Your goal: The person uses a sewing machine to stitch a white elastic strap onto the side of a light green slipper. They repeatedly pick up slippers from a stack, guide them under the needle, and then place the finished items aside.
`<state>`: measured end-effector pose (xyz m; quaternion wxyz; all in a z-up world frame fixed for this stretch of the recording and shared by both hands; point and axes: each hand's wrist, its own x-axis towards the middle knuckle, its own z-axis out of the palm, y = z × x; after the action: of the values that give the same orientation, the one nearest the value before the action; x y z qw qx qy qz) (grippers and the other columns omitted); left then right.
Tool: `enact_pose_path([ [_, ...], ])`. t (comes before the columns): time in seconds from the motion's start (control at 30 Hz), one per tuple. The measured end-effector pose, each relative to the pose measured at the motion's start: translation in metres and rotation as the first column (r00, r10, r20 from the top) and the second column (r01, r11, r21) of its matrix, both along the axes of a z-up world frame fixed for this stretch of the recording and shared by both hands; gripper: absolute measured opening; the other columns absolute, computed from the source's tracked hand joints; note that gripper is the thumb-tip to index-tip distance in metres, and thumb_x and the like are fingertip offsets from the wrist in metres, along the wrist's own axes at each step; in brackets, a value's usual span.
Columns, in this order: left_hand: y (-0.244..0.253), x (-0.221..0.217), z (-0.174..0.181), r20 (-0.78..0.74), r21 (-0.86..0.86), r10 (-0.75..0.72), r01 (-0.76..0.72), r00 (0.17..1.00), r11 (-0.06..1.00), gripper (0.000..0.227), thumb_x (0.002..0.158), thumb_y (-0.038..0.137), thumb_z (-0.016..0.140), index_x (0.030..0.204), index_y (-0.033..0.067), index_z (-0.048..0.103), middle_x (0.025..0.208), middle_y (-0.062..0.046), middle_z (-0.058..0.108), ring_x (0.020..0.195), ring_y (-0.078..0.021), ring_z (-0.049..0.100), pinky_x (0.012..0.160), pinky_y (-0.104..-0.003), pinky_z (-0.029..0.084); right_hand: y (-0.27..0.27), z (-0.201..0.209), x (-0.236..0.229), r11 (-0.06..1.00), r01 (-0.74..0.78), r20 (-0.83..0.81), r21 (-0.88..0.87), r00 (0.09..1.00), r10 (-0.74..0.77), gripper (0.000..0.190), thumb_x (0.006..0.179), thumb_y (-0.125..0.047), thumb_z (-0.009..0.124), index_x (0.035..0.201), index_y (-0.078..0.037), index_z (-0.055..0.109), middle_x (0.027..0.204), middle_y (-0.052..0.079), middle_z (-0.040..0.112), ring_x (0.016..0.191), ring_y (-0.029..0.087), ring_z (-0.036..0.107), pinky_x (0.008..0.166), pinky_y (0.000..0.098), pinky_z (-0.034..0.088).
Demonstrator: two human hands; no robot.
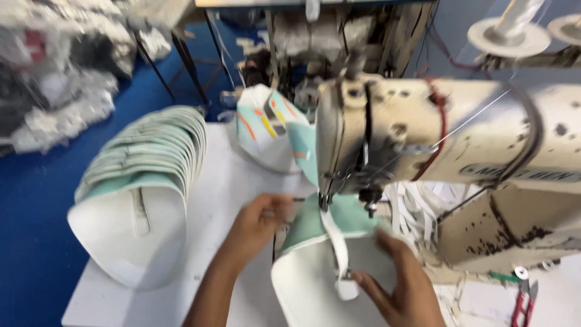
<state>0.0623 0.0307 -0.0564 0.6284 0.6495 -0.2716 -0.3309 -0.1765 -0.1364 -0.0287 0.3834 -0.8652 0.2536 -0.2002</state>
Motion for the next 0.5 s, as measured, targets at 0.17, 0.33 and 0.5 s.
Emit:
enact_pose_path([
  [0.17, -0.065, 0.011, -0.031, -0.567, -0.099, -0.129, 0.088, 0.814, 0.991, 0.036, 0.096, 0.043, 0.069, 0.108, 0.009, 0.07, 0.082, 0.003, 0.064, 0.064, -0.0078, 0.053, 0.055, -0.026, 0.042, -0.08, -0.043, 0.036, 0.924, 0.014, -0.074, -0.381, 0.996, -0.045, 0.077, 0.08, -0.016, 0.079, 0.145, 0.007, 0.044, 0.141, 0.035, 0.047, 0.128, 0.049, 0.048, 0.105, 0.0487, 0.046],
  [0.33, -0.059, -0.028, 0.001, -0.57, 0.164, 0.109, -0.018, 0.815, 0.986, 0.024, 0.094, 0.033, 0.075, 0.093, 0.0111, 0.067, 0.074, 0.003, 0.065, 0.052, -0.0044, 0.05, 0.042, -0.024, 0.026, -0.093, 0.03, 0.042, 0.906, 0.05, -0.215, -0.421, 0.964, -0.153, 0.032, 0.098, -0.011, 0.064, 0.128, -0.002, 0.056, 0.131, 0.024, 0.061, 0.119, 0.041, 0.059, 0.103, 0.0469, 0.052],
  [0.5, -0.061, -0.077, -0.028, 0.151, -0.108, 0.427, -0.414, 0.892, 0.904, 0.043, 0.103, 0.029, 0.07, 0.07, 0.0067, 0.055, 0.058, 0.004, 0.047, 0.051, -0.0041, 0.038, 0.044, -0.026, 0.028, -0.02, 0.049, 0.03, 0.946, -0.133, 0.013, -0.297, 0.99, 0.143, 0.072, 0.085, -0.028, 0.074, 0.146, 0.002, 0.05, 0.122, 0.027, 0.062, 0.103, 0.042, 0.067, 0.081, 0.0436, 0.055],
])
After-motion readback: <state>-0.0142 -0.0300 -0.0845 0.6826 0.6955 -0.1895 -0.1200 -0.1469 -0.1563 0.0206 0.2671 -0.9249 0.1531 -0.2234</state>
